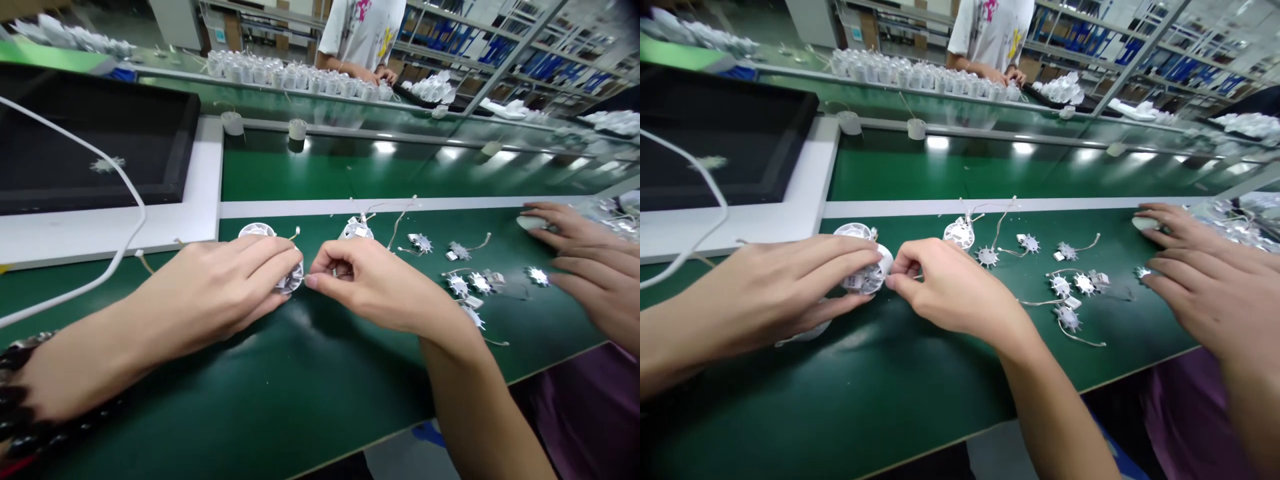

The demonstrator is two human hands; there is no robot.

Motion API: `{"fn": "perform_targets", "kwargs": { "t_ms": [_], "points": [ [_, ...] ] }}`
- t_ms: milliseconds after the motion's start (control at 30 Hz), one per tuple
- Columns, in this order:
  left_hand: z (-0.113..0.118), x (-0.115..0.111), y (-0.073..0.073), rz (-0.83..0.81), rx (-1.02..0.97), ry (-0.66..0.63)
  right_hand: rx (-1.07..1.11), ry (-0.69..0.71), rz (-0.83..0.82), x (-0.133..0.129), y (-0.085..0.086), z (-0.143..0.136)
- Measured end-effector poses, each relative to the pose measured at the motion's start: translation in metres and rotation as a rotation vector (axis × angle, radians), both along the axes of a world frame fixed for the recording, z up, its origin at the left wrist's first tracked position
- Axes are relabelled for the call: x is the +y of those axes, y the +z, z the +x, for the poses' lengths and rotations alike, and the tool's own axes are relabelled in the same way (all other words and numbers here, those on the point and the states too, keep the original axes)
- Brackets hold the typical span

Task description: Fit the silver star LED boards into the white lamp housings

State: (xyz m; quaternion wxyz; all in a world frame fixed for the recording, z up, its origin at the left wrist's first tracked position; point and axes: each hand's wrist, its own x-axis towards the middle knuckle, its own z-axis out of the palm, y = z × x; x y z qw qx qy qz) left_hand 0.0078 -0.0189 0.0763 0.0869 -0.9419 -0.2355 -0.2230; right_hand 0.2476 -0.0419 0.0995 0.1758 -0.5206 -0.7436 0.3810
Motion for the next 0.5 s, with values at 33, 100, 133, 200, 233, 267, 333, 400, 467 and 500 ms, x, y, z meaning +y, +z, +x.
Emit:
{"fn": "perform_targets", "kwargs": {
  "t_ms": [33, 100, 133, 200, 233, 267, 333, 400, 467, 500],
  "points": [
    [0.0022, -0.0007, 0.0026, 0.098, 0.025, -0.016, 0.014, -0.02, 0.032, -0.0015, 0.0019, 0.0008],
    [0.0056, -0.0019, 0.0067, 0.258, 0.052, -0.034, 0.042, -0.028, 0.065, -0.0039, 0.0047, 0.0017],
    [0.0065, -0.0023, 0.0079, 0.297, 0.047, -0.038, 0.059, -0.03, 0.064, -0.0045, 0.0055, 0.0018],
    [0.0067, -0.0027, 0.0086, 0.311, 0.02, -0.056, 0.104, -0.037, 0.026, -0.0047, 0.0059, 0.0011],
    [0.0062, -0.0027, 0.0086, 0.317, 0.011, -0.063, 0.132, -0.047, -0.002, -0.0043, 0.0058, 0.0005],
    [0.0055, -0.0027, 0.0083, 0.322, 0.005, -0.067, 0.163, -0.057, -0.033, -0.0037, 0.0055, -0.0003],
    [0.0042, -0.0027, 0.008, 0.322, -0.004, -0.07, 0.228, -0.075, -0.098, -0.0025, 0.0051, -0.0017],
    [0.0034, -0.0029, 0.008, 0.308, -0.005, -0.074, 0.274, -0.088, -0.157, -0.0019, 0.0051, -0.0027],
    [0.003, -0.0032, 0.0082, 0.271, -0.004, -0.072, 0.294, -0.103, -0.186, -0.002, 0.0052, -0.0034],
    [0.0028, -0.0033, 0.0082, 0.249, -0.004, -0.066, 0.299, -0.111, -0.185, -0.0022, 0.0051, -0.0037]
  ]
}}
